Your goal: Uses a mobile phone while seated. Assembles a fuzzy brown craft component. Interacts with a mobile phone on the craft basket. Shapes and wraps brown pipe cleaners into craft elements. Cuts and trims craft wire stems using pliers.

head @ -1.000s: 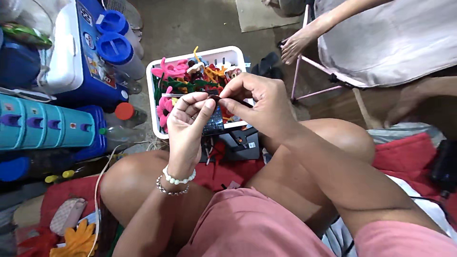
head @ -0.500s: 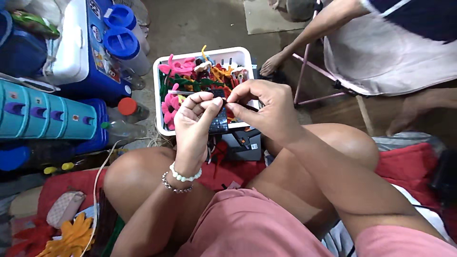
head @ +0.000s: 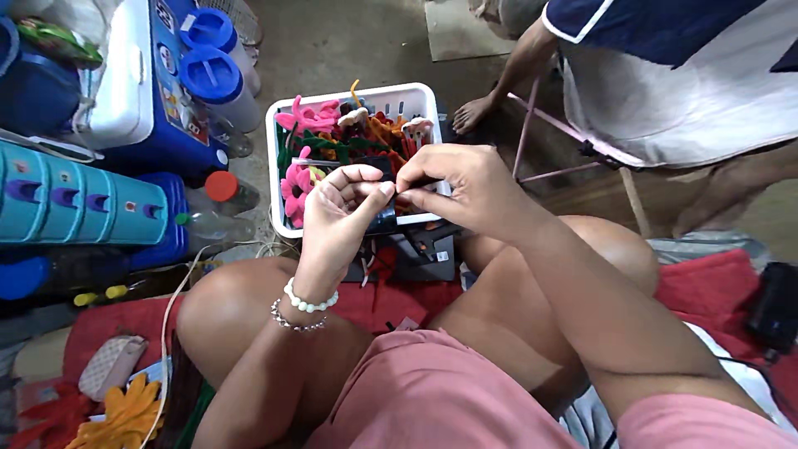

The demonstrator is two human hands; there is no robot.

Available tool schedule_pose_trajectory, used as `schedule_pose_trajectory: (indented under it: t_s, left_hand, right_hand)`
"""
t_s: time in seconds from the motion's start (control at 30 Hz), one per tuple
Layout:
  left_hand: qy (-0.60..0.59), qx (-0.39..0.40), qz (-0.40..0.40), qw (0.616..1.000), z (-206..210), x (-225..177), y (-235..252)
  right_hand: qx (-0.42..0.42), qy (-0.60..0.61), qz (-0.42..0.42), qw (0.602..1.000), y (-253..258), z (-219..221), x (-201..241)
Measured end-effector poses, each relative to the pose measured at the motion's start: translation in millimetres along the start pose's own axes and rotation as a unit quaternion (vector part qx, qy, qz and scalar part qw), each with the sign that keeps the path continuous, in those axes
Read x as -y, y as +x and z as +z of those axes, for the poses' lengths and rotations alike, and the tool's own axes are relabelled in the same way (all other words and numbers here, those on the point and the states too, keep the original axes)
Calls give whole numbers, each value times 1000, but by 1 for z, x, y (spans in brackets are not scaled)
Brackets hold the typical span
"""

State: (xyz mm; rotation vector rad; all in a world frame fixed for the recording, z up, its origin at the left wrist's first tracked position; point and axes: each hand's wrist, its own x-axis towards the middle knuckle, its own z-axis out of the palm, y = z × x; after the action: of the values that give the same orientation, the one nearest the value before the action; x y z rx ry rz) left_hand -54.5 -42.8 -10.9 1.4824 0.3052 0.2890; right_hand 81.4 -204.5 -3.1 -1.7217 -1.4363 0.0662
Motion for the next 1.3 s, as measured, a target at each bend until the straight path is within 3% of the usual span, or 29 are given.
schedule_pose_trajectory:
  t_s: [0.33,0.6,0.77,0.87,1.0,1.3]
  left_hand:
    - [55,40,-26,997,2,1,4]
    - [169,89,51,980,-3,8,6]
    - [252,145,-13,957,-13,15,12]
    - [214,133,-21,968,-15,15,15]
    - [124,115,-51,984,-16,-1,14]
    - [86,134,-43,986,-18,-6,14]
  right_hand:
    - [-4,-124,-81,989,-1,-2,-9]
    - [17,-147,-139,979,-1,-3,-9]
    - [78,-179,-171,966,-3,9,-13]
    - [87,-182,-141,969,-2,13,-16]
    - [31,-183,-110,976,2,-2,-16]
    - [-19,-158,-118,980,-2,-5,-5]
